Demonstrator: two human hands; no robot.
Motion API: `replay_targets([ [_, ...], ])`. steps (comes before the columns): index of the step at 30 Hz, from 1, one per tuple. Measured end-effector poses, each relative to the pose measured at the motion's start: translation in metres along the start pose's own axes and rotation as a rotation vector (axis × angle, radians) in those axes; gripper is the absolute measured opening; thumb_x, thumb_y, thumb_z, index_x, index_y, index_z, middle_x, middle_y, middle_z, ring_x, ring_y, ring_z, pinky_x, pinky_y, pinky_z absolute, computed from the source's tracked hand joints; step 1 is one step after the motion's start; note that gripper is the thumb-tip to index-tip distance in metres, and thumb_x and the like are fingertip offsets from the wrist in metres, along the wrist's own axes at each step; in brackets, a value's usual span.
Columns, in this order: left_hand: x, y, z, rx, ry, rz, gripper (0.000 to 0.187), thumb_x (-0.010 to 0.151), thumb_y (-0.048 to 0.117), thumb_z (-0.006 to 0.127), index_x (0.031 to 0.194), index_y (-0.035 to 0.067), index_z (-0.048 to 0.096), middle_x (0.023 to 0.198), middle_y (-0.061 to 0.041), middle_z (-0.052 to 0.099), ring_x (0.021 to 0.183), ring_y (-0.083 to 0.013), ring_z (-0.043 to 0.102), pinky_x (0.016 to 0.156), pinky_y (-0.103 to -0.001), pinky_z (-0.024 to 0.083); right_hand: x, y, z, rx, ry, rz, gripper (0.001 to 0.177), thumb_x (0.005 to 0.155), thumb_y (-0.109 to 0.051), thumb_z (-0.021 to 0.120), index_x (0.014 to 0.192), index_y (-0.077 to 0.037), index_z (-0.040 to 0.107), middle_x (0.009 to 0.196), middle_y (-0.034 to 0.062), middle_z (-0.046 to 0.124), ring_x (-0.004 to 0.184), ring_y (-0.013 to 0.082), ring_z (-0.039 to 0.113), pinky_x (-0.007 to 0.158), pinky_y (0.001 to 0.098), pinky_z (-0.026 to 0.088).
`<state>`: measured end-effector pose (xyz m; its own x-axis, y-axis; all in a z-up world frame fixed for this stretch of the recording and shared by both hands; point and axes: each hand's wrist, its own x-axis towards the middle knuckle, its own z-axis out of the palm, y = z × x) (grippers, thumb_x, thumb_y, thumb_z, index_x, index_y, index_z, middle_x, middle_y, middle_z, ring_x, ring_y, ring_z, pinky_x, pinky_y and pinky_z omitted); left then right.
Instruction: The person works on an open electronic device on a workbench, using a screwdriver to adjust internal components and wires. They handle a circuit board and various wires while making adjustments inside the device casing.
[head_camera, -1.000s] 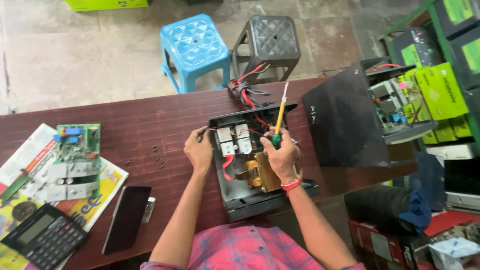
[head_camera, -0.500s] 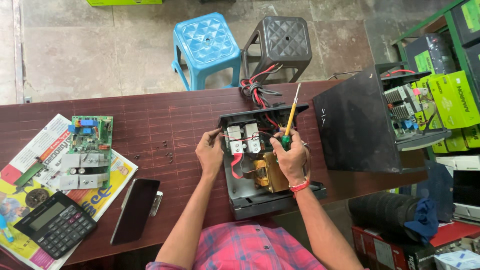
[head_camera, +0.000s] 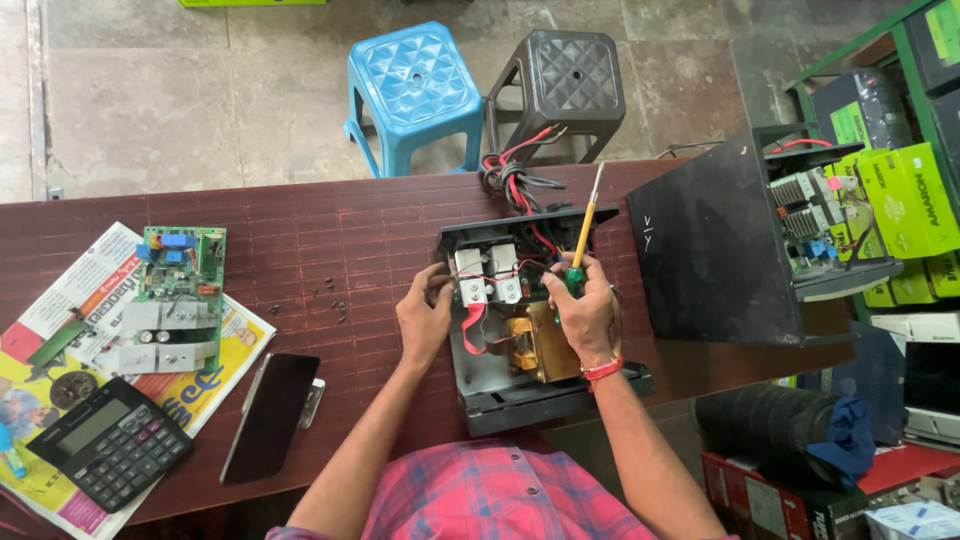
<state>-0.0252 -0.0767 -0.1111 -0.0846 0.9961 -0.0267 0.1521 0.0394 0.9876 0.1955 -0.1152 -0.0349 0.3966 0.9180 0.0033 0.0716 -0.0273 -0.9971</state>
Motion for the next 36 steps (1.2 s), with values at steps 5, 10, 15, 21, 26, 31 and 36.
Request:
replay_targets([
  [5, -0.015, 0.004, -0.004, 0.08, 0.038, 0.013, 0.043, 0.092, 0.008, 0.069, 0.134, 0.002, 0.058, 0.104, -0.013, 0.077, 0.086, -0.0155, 0.072, 0.076, -0.03, 0.057, 0.0, -0.002, -0.001, 0.038, -0.018, 0.028, 0.038, 0.091, -0.001, 0.073, 0.125, 0.002, 0.057, 0.094, 0.0018, 0.067, 0.068, 0.0045, 0.06, 0.059, 0.0211, 0.052],
  [10, -0.041, -0.005, -0.005, 0.125, 0.068, -0.077, 0.036, 0.095, 0.01, 0.069, 0.128, 0.002, 0.062, 0.1, -0.012, 0.076, 0.079, -0.0174, 0.07, 0.073, -0.032, 0.057, 0.0, -0.004, -0.002, -0.008, -0.011, 0.024, 0.036, 0.092, -0.001, 0.073, 0.124, 0.003, 0.058, 0.093, 0.0018, 0.068, 0.068, 0.005, 0.06, 0.059, 0.0213, 0.052],
  [15, -0.054, -0.012, -0.004, 0.053, 0.102, -0.212, 0.035, 0.095, 0.012, 0.066, 0.127, 0.002, 0.06, 0.097, -0.012, 0.075, 0.069, -0.0147, 0.068, 0.065, -0.032, 0.056, 0.0, 0.001, -0.003, 0.015, -0.019, 0.023, 0.038, 0.091, 0.0, 0.073, 0.125, 0.003, 0.057, 0.093, 0.0022, 0.067, 0.068, 0.005, 0.06, 0.059, 0.0213, 0.052],
  [21, -0.057, -0.009, -0.006, 0.143, 0.066, -0.294, 0.025, 0.096, 0.016, 0.069, 0.117, 0.002, 0.069, 0.075, -0.014, 0.073, 0.056, -0.0134, 0.061, 0.057, -0.031, 0.051, 0.002, 0.002, -0.004, 0.044, -0.026, 0.042, 0.038, 0.091, 0.001, 0.072, 0.125, 0.003, 0.056, 0.094, 0.0023, 0.066, 0.067, 0.0054, 0.059, 0.058, 0.0218, 0.051],
  [26, -0.053, -0.008, -0.011, 0.004, 0.055, -0.364, 0.022, 0.095, 0.017, 0.069, 0.112, 0.003, 0.071, 0.078, -0.011, 0.073, 0.055, -0.0094, 0.063, 0.049, -0.029, 0.053, 0.001, -0.006, -0.001, 0.018, -0.018, 0.071, 0.04, 0.091, -0.005, 0.074, 0.126, 0.0, 0.057, 0.096, 0.0007, 0.066, 0.07, 0.0045, 0.06, 0.06, 0.021, 0.052],
  [31, -0.051, -0.012, -0.009, 0.029, 0.032, -0.257, 0.02, 0.096, 0.015, 0.069, 0.11, 0.001, 0.071, 0.087, -0.009, 0.075, 0.062, -0.0089, 0.068, 0.052, -0.027, 0.057, -0.001, -0.008, -0.004, -0.218, 0.031, 0.027, 0.036, 0.088, -0.009, 0.078, 0.12, -0.002, 0.064, 0.091, -0.0011, 0.07, 0.066, 0.0049, 0.062, 0.057, 0.0212, 0.053],
  [36, -0.053, -0.01, -0.008, 0.052, 0.005, -0.287, 0.02, 0.096, 0.014, 0.072, 0.111, 0.0, 0.071, 0.081, -0.01, 0.073, 0.06, -0.0079, 0.065, 0.053, -0.027, 0.055, 0.002, -0.001, -0.004, -0.033, 0.004, 0.053, 0.035, 0.089, -0.005, 0.076, 0.121, -0.001, 0.061, 0.092, -0.0021, 0.068, 0.067, 0.0033, 0.06, 0.057, 0.0201, 0.051],
])
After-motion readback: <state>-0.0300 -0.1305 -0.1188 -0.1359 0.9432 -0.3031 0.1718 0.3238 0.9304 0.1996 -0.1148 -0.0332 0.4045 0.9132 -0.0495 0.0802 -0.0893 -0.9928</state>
